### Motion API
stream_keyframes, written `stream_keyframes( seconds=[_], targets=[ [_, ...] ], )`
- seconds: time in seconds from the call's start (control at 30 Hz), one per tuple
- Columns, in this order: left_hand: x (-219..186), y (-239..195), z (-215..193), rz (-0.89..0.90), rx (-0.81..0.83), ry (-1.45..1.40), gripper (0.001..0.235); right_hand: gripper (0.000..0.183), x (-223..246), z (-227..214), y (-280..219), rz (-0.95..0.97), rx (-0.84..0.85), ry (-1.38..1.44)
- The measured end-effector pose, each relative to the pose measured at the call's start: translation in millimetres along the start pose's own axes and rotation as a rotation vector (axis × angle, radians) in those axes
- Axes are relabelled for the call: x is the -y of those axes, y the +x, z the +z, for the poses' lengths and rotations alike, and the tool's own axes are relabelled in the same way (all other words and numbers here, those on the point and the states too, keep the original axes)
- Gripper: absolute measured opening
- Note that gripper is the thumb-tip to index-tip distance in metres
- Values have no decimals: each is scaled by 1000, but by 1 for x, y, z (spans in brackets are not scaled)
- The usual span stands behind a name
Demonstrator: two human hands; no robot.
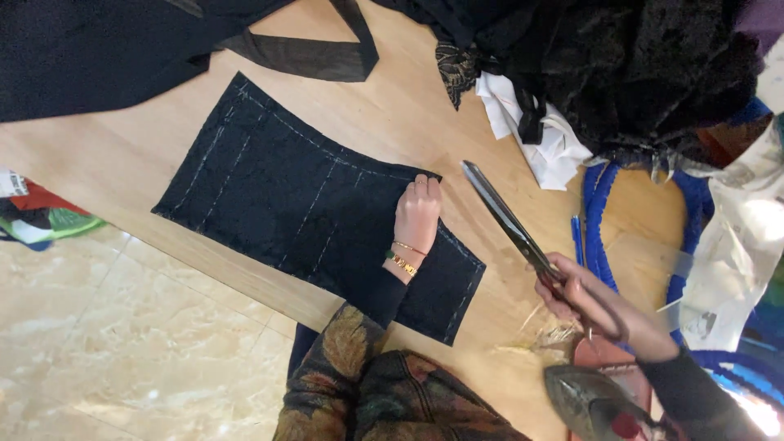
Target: Cutting out a garment pattern from black mesh fabric using tailor scissors along chalk-marked lines.
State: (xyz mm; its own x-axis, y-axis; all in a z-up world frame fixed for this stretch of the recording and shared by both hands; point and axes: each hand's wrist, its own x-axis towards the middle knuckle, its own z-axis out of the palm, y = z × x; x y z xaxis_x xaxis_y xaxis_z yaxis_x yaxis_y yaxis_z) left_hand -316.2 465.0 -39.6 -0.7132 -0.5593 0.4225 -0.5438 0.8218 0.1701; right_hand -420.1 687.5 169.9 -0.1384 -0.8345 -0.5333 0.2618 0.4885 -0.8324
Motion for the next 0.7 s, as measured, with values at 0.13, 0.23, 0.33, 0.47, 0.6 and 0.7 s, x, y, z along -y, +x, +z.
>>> stream_keyframes(
  seconds=[0.13,0.23,0.33,0.47,0.6,0.7],
  targets=[
    [9,-4,-8,3,24,-128,7,71,12,-49,26,58,58,-315],
    [15,-4,-17,-12,-15,-297,9,84,15,-74,47,85,190,-423],
    [19,-3,-21,-6,-72,-433,7,93,18,-89,61,149,308,-341],
    [20,-6,-20,1,-107,-505,4,91,26,-92,79,105,415,-440],
    [20,-6,-18,17,-113,-496,3,86,27,-93,99,77,488,-418],
    [20,-5,-18,23,-112,-509,2,82,39,-88,111,62,521,-442]
  ],
)
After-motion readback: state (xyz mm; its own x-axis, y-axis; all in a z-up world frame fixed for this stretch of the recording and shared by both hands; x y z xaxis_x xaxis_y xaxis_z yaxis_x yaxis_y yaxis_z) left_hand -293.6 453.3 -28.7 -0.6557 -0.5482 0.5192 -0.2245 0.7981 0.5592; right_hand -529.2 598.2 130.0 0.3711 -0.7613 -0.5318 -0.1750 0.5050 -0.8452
